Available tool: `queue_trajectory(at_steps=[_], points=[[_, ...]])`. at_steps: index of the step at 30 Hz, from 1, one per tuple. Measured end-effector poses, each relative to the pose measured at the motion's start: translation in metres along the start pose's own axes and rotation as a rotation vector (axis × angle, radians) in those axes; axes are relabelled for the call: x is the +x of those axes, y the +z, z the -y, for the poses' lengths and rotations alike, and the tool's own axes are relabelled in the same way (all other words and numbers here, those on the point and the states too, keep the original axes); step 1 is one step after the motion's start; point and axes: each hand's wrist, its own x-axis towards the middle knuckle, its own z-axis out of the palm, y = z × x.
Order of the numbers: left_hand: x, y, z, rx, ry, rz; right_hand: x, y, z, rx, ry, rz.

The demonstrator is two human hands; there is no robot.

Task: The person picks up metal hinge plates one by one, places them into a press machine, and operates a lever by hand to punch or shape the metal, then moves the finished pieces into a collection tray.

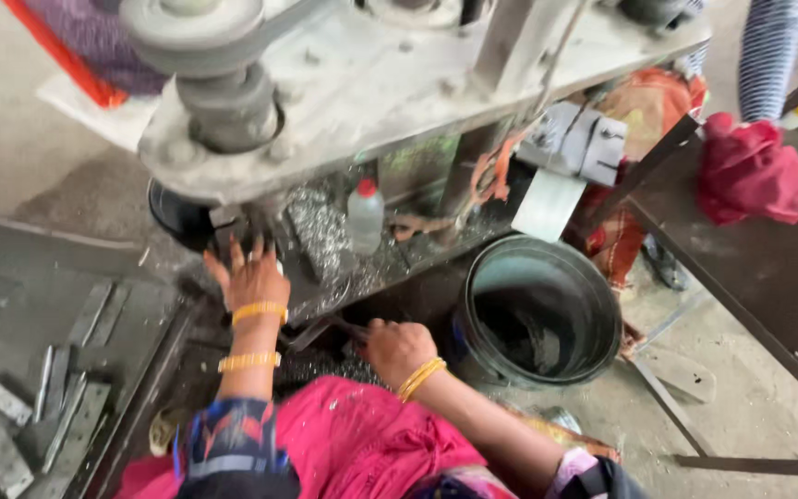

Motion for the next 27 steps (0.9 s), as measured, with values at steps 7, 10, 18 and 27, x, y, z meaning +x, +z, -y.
queue_trajectory(at_steps=[7,10,18,27], points=[[-0.119,0.000,0.009,-0.181,0.314,-0.355,0.015,-0.031,0.032,-0.196,0.009,-0.021],[-0.112,-0.023,0.008,-0.052,0.349,-0.393,0.018,-0.029,0.032,-0.164,0.037,-0.031],[-0.039,-0.024,-0.056,0.016,-0.003,-0.262,0.011,-0.061,0.019,-0.292,-0.185,0.239],[-0.072,-0.001,-0.022,-0.194,-0.057,-0.134,0.039,-0.046,-0.003,-0.067,-0.238,0.181]])
